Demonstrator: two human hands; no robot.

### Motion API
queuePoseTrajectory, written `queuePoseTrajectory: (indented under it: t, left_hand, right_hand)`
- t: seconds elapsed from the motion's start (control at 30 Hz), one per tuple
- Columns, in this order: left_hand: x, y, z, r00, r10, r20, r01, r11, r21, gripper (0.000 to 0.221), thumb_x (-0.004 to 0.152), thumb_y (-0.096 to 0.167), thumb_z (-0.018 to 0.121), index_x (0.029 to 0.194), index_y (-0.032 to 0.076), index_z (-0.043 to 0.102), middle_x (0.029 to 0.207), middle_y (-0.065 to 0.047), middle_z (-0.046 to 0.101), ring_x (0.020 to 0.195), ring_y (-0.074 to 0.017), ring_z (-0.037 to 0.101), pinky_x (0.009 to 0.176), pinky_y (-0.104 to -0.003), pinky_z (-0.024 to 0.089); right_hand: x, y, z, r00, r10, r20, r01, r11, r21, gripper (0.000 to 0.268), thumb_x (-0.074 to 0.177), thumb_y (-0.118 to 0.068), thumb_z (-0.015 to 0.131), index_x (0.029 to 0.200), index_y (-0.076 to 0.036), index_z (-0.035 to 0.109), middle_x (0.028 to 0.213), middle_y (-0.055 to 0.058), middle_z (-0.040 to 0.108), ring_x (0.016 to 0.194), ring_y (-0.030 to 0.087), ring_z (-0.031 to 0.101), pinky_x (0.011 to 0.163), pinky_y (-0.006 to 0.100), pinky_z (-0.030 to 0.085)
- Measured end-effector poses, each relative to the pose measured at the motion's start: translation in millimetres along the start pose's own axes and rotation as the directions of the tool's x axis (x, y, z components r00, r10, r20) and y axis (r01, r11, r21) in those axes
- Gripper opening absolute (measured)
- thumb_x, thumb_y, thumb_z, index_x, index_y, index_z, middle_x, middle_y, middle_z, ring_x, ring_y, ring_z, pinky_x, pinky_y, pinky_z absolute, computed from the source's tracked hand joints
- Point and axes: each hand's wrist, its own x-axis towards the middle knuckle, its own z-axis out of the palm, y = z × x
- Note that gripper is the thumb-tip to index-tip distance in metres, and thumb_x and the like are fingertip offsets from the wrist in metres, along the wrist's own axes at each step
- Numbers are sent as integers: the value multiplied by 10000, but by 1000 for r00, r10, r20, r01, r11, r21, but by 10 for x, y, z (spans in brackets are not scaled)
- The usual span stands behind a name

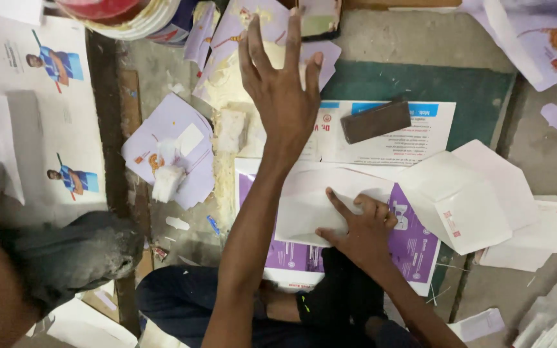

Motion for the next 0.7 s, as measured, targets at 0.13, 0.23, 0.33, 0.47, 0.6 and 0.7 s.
queuePoseTrajectory:
  t: [0.13, 0.23, 0.33, 0.47, 0.6, 0.7]
  left_hand:
    - [81, -79, 19, 993, -92, 73, 106, 970, -218, 500, 1068, 243, 692, 1523, 118, 526, 1536, -195, 438, 1419, -369, 421, 1189, -495, 410]
    - [-236, 395, -855, 965, -164, 203, 259, 687, -678, 320, 1096, 82, 650, 1394, -27, 602, 989, -133, 686, 925, -252, 659, 925, -318, 538]
    - [-1023, 623, -1150, 982, -47, -184, -166, 261, -951, 382, 1076, 301, 549, 833, 7, 572, 680, -62, 562, 570, -171, 592, 514, -339, 547]
    - [-1951, 177, -245, 992, 69, -109, -125, 313, -942, 400, 1072, 228, 523, 724, 33, 500, 646, -74, 523, 574, -200, 553, 524, -346, 496]
    - [-2049, 119, 96, 996, -35, 82, 89, 295, -951, 375, 1036, 82, 477, 671, 42, 398, 591, -69, 431, 514, -167, 425, 484, -325, 336]
    - [-2091, 221, 104, 995, 20, 99, 91, 249, -964, 385, 1037, 92, 480, 666, 33, 398, 582, -81, 429, 498, -182, 429, 473, -336, 337]
  right_hand:
    - [8, 6, -12, 999, 0, -39, 1, 1000, 17, 820, 702, -774, 683, 1447, -480, 508, 1319, 148, 431, 1232, 381, 304, 1040, 636, 195]
    - [97, 48, -32, 998, -42, -35, 43, 999, 20, 850, 693, -777, 674, 1455, -462, 467, 1498, 202, 306, 1399, 446, 143, 1088, 724, 60]
    - [182, 121, -21, 994, -98, -38, 101, 992, 72, 928, 688, -788, 664, 1494, -409, 404, 1644, 219, 84, 1506, 459, -87, 1093, 765, -78]
    - [182, 254, 232, 991, -122, -53, 125, 990, 64, 1022, 716, -777, 652, 1573, -335, 316, 1693, 180, -23, 1539, 425, -161, 1125, 761, -108]
    - [208, 268, 255, 993, -102, -57, 106, 992, 72, 1211, 681, -741, 678, 1608, -155, 165, 1692, 167, -12, 1544, 407, -124, 1128, 760, -102]
    - [171, 271, 278, 990, -114, -85, 121, 989, 89, 1242, 723, -696, 682, 1603, -38, 104, 1688, 195, 2, 1549, 405, -96, 1136, 741, -107]
